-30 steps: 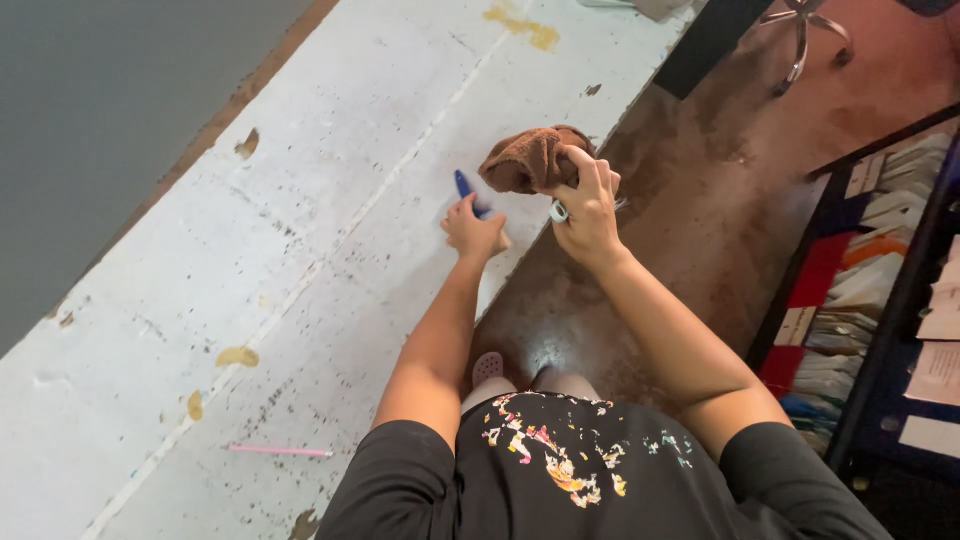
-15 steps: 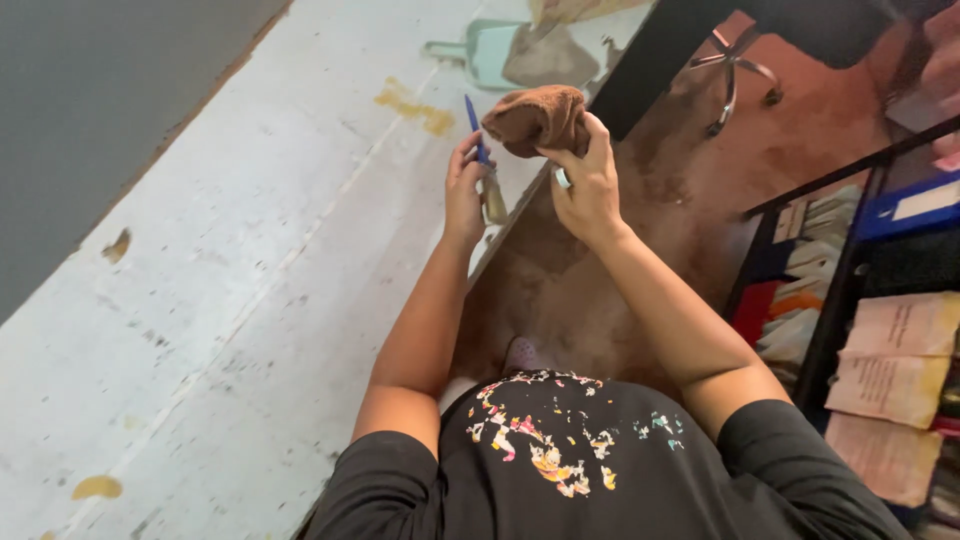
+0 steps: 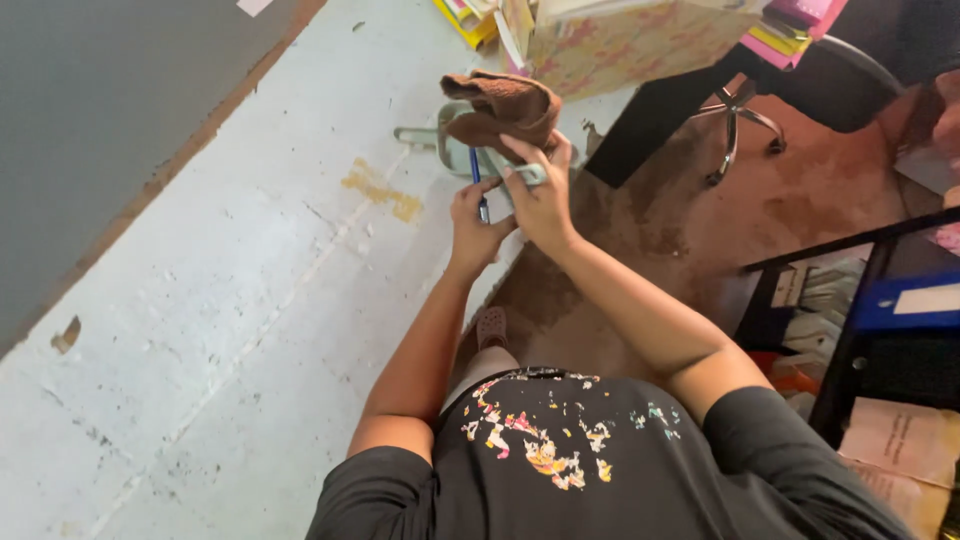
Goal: The person retrieves a file box from a shelf and places it on a table. They then use a small brush to sweep dust off the file box and later use a cloth to wipe the box's surface.
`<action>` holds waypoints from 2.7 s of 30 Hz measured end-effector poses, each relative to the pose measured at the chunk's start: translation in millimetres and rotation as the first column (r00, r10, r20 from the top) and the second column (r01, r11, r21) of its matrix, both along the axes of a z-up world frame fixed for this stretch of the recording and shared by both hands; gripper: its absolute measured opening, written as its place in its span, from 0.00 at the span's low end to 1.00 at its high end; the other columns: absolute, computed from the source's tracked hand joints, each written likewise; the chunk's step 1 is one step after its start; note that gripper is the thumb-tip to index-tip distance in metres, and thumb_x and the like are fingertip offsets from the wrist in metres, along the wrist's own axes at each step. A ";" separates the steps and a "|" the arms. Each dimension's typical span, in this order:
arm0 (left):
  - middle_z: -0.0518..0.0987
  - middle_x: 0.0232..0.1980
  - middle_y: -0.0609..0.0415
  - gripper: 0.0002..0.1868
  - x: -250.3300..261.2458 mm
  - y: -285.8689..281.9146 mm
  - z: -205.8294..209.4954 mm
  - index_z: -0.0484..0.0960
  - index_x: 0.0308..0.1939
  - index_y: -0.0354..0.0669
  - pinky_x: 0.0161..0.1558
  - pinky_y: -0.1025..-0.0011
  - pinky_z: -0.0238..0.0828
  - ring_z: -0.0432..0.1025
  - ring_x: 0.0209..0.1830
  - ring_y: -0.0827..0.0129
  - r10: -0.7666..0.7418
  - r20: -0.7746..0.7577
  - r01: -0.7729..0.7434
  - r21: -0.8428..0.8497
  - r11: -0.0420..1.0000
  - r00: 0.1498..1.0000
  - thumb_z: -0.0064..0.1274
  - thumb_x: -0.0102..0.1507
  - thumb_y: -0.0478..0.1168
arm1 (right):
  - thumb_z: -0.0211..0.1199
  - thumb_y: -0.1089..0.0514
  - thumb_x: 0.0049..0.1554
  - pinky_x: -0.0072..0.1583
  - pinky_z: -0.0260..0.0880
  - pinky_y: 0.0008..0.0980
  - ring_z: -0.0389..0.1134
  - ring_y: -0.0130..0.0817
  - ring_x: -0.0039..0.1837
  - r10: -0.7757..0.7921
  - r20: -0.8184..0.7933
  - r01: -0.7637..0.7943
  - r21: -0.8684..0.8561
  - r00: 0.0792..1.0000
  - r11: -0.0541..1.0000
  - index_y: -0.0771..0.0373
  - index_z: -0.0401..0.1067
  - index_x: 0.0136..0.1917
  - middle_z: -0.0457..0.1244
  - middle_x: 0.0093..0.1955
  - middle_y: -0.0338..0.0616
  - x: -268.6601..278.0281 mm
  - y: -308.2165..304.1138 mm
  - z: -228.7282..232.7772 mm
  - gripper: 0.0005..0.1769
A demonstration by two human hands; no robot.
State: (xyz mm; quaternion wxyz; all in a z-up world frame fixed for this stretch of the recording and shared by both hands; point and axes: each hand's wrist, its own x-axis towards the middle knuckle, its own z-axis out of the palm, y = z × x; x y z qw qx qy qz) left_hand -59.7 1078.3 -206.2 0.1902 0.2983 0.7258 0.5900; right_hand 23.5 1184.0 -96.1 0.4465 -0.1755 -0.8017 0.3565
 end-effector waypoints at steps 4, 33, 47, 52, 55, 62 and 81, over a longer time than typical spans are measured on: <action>0.70 0.60 0.40 0.41 -36.3 32.5 21.7 0.77 0.60 0.58 0.58 0.51 0.67 0.70 0.56 0.41 0.208 -0.269 -0.229 -0.046 0.972 0.940 0.76 0.44 0.52 | 0.68 0.64 0.56 0.75 0.53 0.47 0.59 0.51 0.70 0.036 -0.050 -0.044 -0.176 0.998 0.983 0.48 0.75 0.69 0.51 0.67 0.57 -58.3 22.2 -25.8 0.28; 0.70 0.49 0.47 0.41 -209.2 120.2 -15.9 0.76 0.63 0.57 0.43 0.50 0.58 0.64 0.47 0.53 0.076 -0.889 -0.643 -0.266 0.718 0.452 0.65 0.43 0.42 | 0.71 0.65 0.55 0.59 0.76 0.36 0.75 0.37 0.51 0.459 0.056 -0.145 -0.909 0.887 0.391 0.58 0.78 0.64 0.61 0.67 0.56 -50.5 153.3 -88.2 0.23; 0.69 0.51 0.47 0.23 -234.5 164.6 -64.6 0.74 0.58 0.53 0.46 0.47 0.62 0.66 0.50 0.53 -0.069 -0.846 -0.609 -0.434 0.664 0.529 0.55 0.59 0.40 | 0.69 0.68 0.46 0.58 0.70 0.45 0.68 0.51 0.49 0.306 -0.380 -0.486 -0.635 0.873 0.600 0.81 0.74 0.43 0.62 0.48 0.69 58.9 254.1 -8.8 0.13; 0.56 0.75 0.41 0.44 -250.7 157.7 -89.3 0.62 0.75 0.57 0.63 0.41 0.55 0.55 0.70 0.47 -0.262 -0.552 -0.333 -0.749 0.573 0.791 0.65 0.58 0.56 | 0.68 0.61 0.49 0.60 0.61 0.34 0.61 0.42 0.56 0.187 -0.294 -0.303 -0.425 0.937 0.853 0.64 0.61 0.28 0.59 0.57 0.59 90.0 287.1 30.4 0.17; 0.47 0.83 0.39 0.47 -241.1 164.7 -52.0 0.58 0.80 0.57 0.72 0.38 0.49 0.48 0.79 0.45 -0.254 -0.427 -0.235 -0.803 0.547 0.868 0.64 0.61 0.56 | 0.68 0.60 0.56 0.55 0.58 0.32 0.57 0.38 0.52 0.133 -0.222 -0.198 -0.303 0.966 0.932 0.61 0.57 0.28 0.58 0.53 0.56 119.7 314.8 42.9 0.23; 0.70 0.69 0.44 0.27 -208.8 218.0 8.5 0.75 0.67 0.46 0.66 0.47 0.59 0.63 0.68 0.49 0.390 -0.598 -0.433 0.080 0.898 0.700 0.53 0.62 0.42 | 0.69 0.73 0.59 0.65 0.59 0.37 0.63 0.40 0.59 -0.094 -0.072 0.084 -0.134 0.993 0.987 0.58 0.53 0.32 0.56 0.44 0.43 170.6 355.8 51.2 0.27; 0.81 0.36 0.62 0.09 -141.8 267.6 140.5 0.87 0.34 0.61 0.49 0.66 0.72 0.76 0.42 0.63 -0.184 -0.581 0.182 -0.063 0.981 0.793 0.73 0.55 0.48 | 0.73 0.59 0.45 0.58 0.68 0.52 0.66 0.62 0.57 -0.015 -0.293 0.179 0.543 0.956 0.821 0.73 0.71 0.50 0.64 0.57 0.67 75.8 349.7 50.0 0.23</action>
